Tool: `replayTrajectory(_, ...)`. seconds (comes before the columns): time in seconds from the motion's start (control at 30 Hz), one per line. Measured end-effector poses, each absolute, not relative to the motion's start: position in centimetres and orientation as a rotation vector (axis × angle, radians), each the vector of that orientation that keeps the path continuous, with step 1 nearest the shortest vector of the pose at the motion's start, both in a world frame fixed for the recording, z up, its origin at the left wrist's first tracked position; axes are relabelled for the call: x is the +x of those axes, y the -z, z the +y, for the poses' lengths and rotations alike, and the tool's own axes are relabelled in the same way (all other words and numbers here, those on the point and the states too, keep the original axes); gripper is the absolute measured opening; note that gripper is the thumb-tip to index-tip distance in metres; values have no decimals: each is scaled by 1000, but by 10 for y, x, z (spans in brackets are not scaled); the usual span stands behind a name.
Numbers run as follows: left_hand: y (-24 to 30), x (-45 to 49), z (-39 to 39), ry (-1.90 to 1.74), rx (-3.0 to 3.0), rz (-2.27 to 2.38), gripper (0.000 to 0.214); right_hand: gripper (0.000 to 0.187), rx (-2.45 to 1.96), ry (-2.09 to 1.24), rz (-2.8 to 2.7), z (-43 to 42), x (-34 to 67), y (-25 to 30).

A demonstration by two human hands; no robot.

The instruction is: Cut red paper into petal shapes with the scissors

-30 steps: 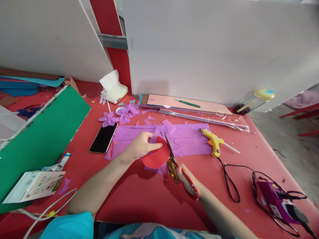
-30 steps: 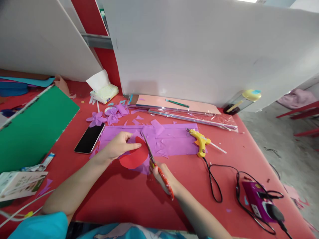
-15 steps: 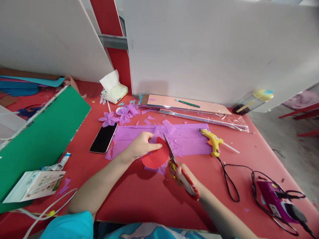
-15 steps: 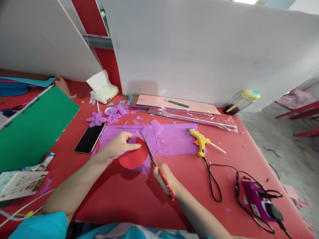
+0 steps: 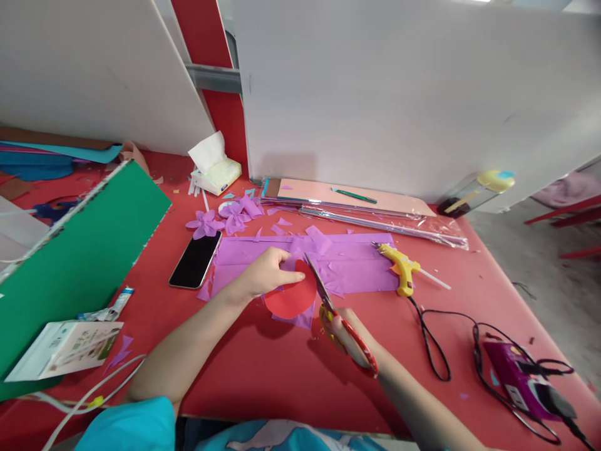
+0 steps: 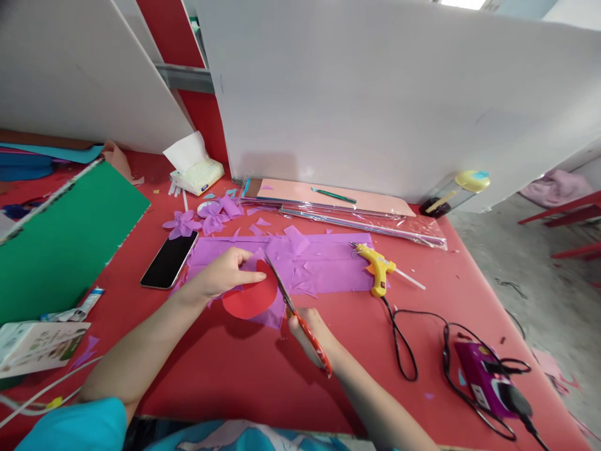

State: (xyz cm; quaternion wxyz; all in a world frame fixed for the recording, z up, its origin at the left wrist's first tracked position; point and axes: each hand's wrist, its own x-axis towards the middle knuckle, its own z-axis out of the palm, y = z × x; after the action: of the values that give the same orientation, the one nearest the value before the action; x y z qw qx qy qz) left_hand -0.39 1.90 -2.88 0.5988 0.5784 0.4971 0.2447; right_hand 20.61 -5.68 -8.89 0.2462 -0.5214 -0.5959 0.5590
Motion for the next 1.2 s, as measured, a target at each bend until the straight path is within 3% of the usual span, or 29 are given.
replayTrajectory(0.23, 26, -5, 21, -547, 1402, 1143, 21, 42, -1429, -1505, -1771, -54, 213, 89)
replayTrajectory(0.47, 27, -7, 24, -532, 1475, 1169, 30, 40, -1472, -1282, -2021, -47, 219, 91)
replayTrajectory(0.77, 31, -11, 28, -532, 1583, 1201, 41, 24, -1414, -1463, -1964, -44, 217, 76)
replayTrajectory(0.9, 32, -11, 28, -514, 1539, 1160, 33, 25, -1285, -1467, -1942, -44, 216, 69)
replayTrajectory(1.07, 30, -8, 27, -524, 1540, 1140, 31, 40, -1130, -1553, -1823, -42, 215, 71)
replayTrajectory(1.2, 29, -2, 23, -491, 1567, 1141, 27, 34, -1330, -1535, -1593, -40, 204, 69)
